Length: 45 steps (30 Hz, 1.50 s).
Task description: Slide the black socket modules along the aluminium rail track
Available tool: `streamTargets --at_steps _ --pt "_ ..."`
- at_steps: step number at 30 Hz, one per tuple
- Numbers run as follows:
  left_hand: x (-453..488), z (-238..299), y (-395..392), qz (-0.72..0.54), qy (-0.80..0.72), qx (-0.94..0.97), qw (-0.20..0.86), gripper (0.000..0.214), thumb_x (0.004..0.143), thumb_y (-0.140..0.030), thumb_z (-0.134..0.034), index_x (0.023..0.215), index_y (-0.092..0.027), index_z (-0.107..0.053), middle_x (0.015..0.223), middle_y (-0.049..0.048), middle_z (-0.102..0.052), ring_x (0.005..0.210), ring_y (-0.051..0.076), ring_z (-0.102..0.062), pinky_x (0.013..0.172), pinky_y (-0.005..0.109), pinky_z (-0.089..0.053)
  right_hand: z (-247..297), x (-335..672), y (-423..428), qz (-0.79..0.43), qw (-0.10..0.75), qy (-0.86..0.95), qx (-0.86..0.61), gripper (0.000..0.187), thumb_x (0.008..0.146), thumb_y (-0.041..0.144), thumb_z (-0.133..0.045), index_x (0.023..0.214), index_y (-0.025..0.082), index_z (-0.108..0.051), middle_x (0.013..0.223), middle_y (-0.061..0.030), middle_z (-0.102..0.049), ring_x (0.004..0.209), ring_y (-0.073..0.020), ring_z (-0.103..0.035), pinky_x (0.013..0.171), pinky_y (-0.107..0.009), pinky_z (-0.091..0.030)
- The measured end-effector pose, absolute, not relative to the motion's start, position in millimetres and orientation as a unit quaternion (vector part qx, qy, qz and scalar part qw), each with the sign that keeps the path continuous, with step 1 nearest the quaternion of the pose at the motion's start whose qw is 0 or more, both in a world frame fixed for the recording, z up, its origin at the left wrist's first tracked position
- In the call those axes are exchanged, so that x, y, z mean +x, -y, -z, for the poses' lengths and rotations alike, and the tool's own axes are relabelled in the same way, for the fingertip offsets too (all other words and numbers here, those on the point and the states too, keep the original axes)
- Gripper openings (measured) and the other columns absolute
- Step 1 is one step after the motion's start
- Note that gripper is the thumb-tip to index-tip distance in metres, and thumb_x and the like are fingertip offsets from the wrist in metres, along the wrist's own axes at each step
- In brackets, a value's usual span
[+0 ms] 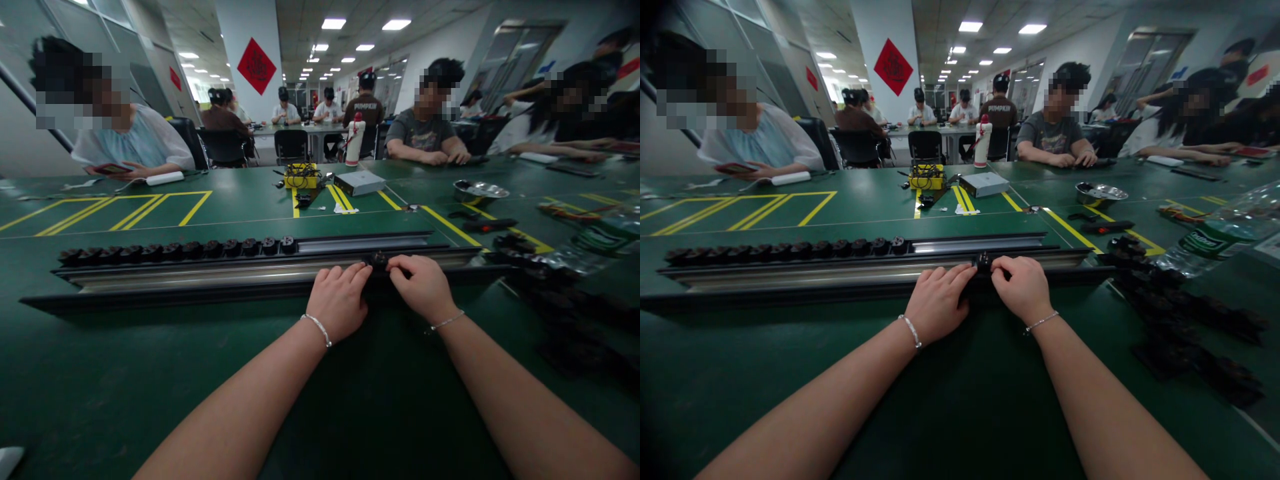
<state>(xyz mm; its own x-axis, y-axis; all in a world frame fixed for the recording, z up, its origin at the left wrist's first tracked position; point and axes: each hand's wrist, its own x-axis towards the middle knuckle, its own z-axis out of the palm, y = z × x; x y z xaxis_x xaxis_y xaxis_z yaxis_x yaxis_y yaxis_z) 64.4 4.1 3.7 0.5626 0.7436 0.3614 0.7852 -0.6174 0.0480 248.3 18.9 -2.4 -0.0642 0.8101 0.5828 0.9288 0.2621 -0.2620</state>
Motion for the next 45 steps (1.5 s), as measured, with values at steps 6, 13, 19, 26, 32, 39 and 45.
streamTargets --at_steps 6,13,19,26,32,39,45 --pt "64.1 -3.5 -4.1 0.185 0.429 -0.882 0.063 0.053 0.077 -0.027 -0.047 0.128 -0.026 -0.034 0.132 -0.0006 -0.045 0.101 0.02 -0.046 0.085 0.036 -0.035 3.2 245.7 -19.2 0.113 0.32 0.723 -0.601 0.018 0.071 0.021 -0.044 0.065 0.021 -0.061 0.064 0.0004 -0.063 0.063 -0.0153 -0.054 0.069 -0.027 -0.036" --pt "65.7 -4.5 -3.3 0.167 0.44 -0.88 0.064 0.053 0.077 -0.027 -0.048 0.128 -0.027 -0.034 0.125 0.0018 -0.05 0.099 0.02 -0.047 0.085 0.037 -0.035 4.8 244.2 -19.7 0.13 0.321 0.711 -0.612 0.018 0.071 0.022 -0.044 0.064 0.02 -0.06 0.063 -0.0008 -0.062 0.062 -0.0151 -0.053 0.068 -0.027 -0.036" --pt "65.9 -3.8 -3.7 0.168 0.439 -0.88 0.065 0.053 0.077 -0.028 -0.049 0.128 -0.027 -0.034 0.117 0.0015 -0.054 0.097 0.021 -0.047 0.083 0.037 -0.034 4.3 243.7 -19.3 0.129 0.33 0.707 -0.612 0.018 0.07 0.021 -0.043 0.062 0.02 -0.06 0.063 -0.0007 -0.062 0.062 -0.0151 -0.053 0.068 -0.027 -0.036" --pt "65.5 -3.4 -3.8 0.173 0.436 -0.881 0.067 0.054 0.076 -0.027 -0.049 0.128 -0.027 -0.034 0.113 0.0016 -0.055 0.095 0.021 -0.046 0.083 0.036 -0.034 3.6 244.8 -19.5 0.128 0.326 0.712 -0.609 0.018 0.07 0.02 -0.044 0.063 0.02 -0.061 0.064 -0.0005 -0.063 0.062 -0.0152 -0.053 0.067 -0.027 -0.036" --pt "65.6 -4.1 -3.3 0.169 0.44 -0.88 0.065 0.056 0.076 -0.027 -0.05 0.129 -0.027 -0.032 0.112 0.002 -0.055 0.095 0.021 -0.047 0.082 0.036 -0.034 3.8 245.1 -19.9 0.128 0.324 0.713 -0.608 0.018 0.07 0.02 -0.044 0.062 0.02 -0.06 0.063 0.0 -0.062 0.061 -0.0149 -0.052 0.067 -0.027 -0.035" --pt "65.5 -2.5 -4.3 0.182 0.438 -0.879 0.059 0.054 0.074 -0.027 -0.05 0.126 -0.026 -0.034 0.113 0.0004 -0.055 0.097 0.02 -0.046 0.083 0.036 -0.033 4.4 245.7 -20.8 0.145 0.336 0.715 -0.595 0.017 0.069 0.018 -0.044 0.06 0.02 -0.058 0.067 -0.0011 -0.062 0.066 -0.0159 -0.051 0.066 -0.028 -0.035" --pt "65.1 -2.3 -4.5 0.186 0.436 -0.879 0.057 0.052 0.075 -0.028 -0.05 0.125 -0.027 -0.035 0.111 -0.0005 -0.056 0.095 0.021 -0.046 0.081 0.036 -0.033 6.4 247.5 -22.3 0.15 0.366 0.713 -0.578 0.015 0.068 0.015 -0.046 0.058 0.02 -0.056 0.07 -0.0019 -0.061 0.07 -0.0165 -0.052 0.066 -0.029 -0.037"
